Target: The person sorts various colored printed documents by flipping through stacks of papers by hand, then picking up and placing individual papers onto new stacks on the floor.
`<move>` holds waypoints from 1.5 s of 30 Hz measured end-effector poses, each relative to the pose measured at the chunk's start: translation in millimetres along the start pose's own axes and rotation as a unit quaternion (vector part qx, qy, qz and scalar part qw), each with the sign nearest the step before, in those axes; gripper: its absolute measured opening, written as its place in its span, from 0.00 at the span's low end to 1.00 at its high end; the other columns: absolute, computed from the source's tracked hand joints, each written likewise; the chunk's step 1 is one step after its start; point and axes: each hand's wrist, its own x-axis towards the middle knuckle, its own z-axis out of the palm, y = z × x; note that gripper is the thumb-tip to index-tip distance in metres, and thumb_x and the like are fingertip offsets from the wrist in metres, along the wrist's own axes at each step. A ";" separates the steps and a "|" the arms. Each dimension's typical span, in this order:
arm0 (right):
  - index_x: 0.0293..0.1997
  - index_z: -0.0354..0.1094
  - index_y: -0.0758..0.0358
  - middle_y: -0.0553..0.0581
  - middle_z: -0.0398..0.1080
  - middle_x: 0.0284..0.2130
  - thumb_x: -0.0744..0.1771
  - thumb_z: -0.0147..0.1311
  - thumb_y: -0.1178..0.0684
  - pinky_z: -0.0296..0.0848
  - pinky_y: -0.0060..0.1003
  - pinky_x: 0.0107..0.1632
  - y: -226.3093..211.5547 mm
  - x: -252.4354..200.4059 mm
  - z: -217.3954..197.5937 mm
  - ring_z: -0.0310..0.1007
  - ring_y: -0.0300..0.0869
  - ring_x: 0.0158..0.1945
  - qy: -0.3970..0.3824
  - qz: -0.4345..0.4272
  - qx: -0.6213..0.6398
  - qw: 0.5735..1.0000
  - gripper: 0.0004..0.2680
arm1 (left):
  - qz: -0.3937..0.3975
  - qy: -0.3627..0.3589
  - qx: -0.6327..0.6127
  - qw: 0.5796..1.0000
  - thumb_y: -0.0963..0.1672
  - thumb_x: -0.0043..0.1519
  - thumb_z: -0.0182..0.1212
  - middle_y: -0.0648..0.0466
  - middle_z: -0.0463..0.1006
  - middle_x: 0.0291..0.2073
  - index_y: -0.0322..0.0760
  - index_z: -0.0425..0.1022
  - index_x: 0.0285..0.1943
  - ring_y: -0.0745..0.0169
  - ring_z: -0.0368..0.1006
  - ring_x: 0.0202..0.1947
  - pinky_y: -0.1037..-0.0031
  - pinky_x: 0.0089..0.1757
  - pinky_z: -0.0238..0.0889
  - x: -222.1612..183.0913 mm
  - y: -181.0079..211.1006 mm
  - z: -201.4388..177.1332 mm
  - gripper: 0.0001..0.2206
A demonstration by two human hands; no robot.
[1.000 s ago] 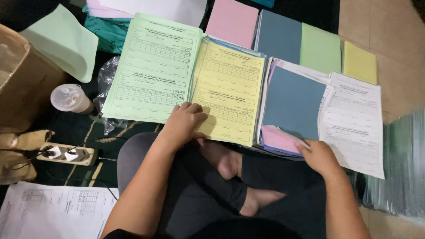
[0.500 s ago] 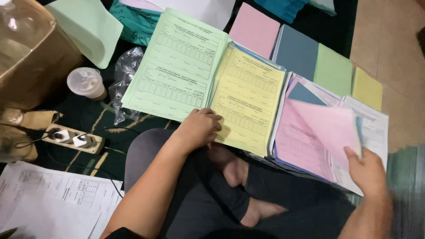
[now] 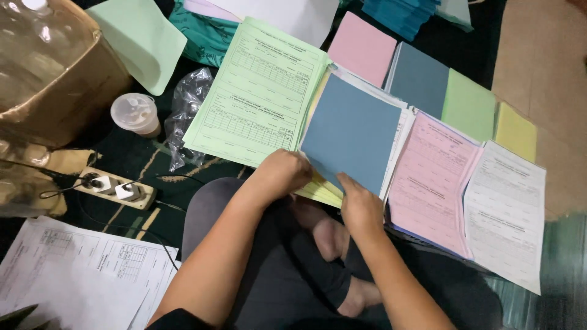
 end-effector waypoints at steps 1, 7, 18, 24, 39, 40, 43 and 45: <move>0.64 0.68 0.53 0.60 0.74 0.57 0.67 0.42 0.62 0.78 0.56 0.50 -8.7 -4.3 -2.3 0.77 0.57 0.53 -0.004 -0.001 0.001 1.000 0.19 | -0.003 -0.001 -0.001 1.000 0.44 0.55 0.67 0.53 0.84 0.29 0.44 0.84 0.32 0.49 0.81 0.39 0.59 0.42 0.73 1.1 2.2 -1.4 0.03; 0.65 0.64 0.67 0.75 0.70 0.57 0.73 0.39 0.39 0.74 0.61 0.54 -14.8 -10.8 12.0 0.73 0.65 0.57 0.042 -0.042 0.008 0.998 0.21 | 0.053 0.141 0.031 0.988 0.49 0.54 0.71 0.67 0.84 0.30 0.59 0.83 0.34 0.66 0.79 0.42 0.68 0.47 0.63 5.2 3.9 6.2 0.03; 0.56 0.74 0.63 0.72 0.77 0.36 0.74 0.43 0.45 0.73 0.64 0.47 43.0 24.3 -40.1 0.75 0.70 0.47 0.008 0.107 0.093 0.990 0.15 | -0.041 0.135 0.057 0.988 0.44 0.59 0.69 0.47 0.83 0.40 0.38 0.83 0.47 0.47 0.78 0.44 0.63 0.43 0.69 -42.3 -33.7 -114.5 0.10; 0.59 0.75 0.68 0.69 0.77 0.31 0.71 0.51 0.59 0.73 0.51 0.37 -64.9 75.2 -102.8 0.76 0.58 0.28 0.184 -0.075 -0.080 0.977 0.11 | -0.102 -0.041 0.071 0.991 0.53 0.41 0.80 0.58 0.80 0.43 0.41 0.85 0.39 0.51 0.75 0.43 0.62 0.46 0.67 -70.7 -130.1 -124.2 0.21; 0.59 0.69 0.68 0.75 0.77 0.39 0.66 0.43 0.65 0.77 0.64 0.43 -177.1 112.0 8.5 0.79 0.67 0.42 -0.084 -0.135 0.035 0.987 0.15 | -0.088 -0.074 0.132 0.985 0.43 0.57 0.69 0.60 0.85 0.36 0.49 0.87 0.39 0.54 0.82 0.39 0.65 0.42 0.74 -88.7 -121.7 -139.2 0.05; 0.59 0.69 0.68 0.75 0.77 0.39 0.66 0.43 0.65 0.77 0.64 0.43 -178.4 110.1 5.1 0.79 0.67 0.42 -0.082 -0.136 0.034 0.987 0.15 | -0.088 -0.072 0.134 0.984 0.43 0.57 0.69 0.60 0.85 0.36 0.49 0.87 0.39 0.54 0.82 0.39 0.65 0.42 0.74 -90.0 -119.8 -137.7 0.05; 0.58 0.70 0.69 0.75 0.77 0.39 0.68 0.43 0.64 0.77 0.65 0.43 -180.6 107.5 -4.1 0.79 0.68 0.43 -0.089 -0.128 0.053 0.986 0.13 | -0.042 -0.053 0.263 0.962 0.43 0.57 0.66 0.66 0.85 0.33 0.56 0.85 0.38 0.63 0.82 0.37 0.72 0.39 0.74 -95.3 -116.1 -134.6 0.07; 0.57 0.72 0.67 0.71 0.77 0.41 0.71 0.42 0.56 0.77 0.64 0.46 -178.2 110.0 -7.8 0.78 0.67 0.46 -0.126 -0.105 0.112 0.980 0.12 | -0.029 -0.021 0.225 0.974 0.41 0.57 0.65 0.60 0.86 0.34 0.50 0.85 0.40 0.60 0.83 0.37 0.71 0.39 0.74 -99.6 -117.2 -131.9 0.07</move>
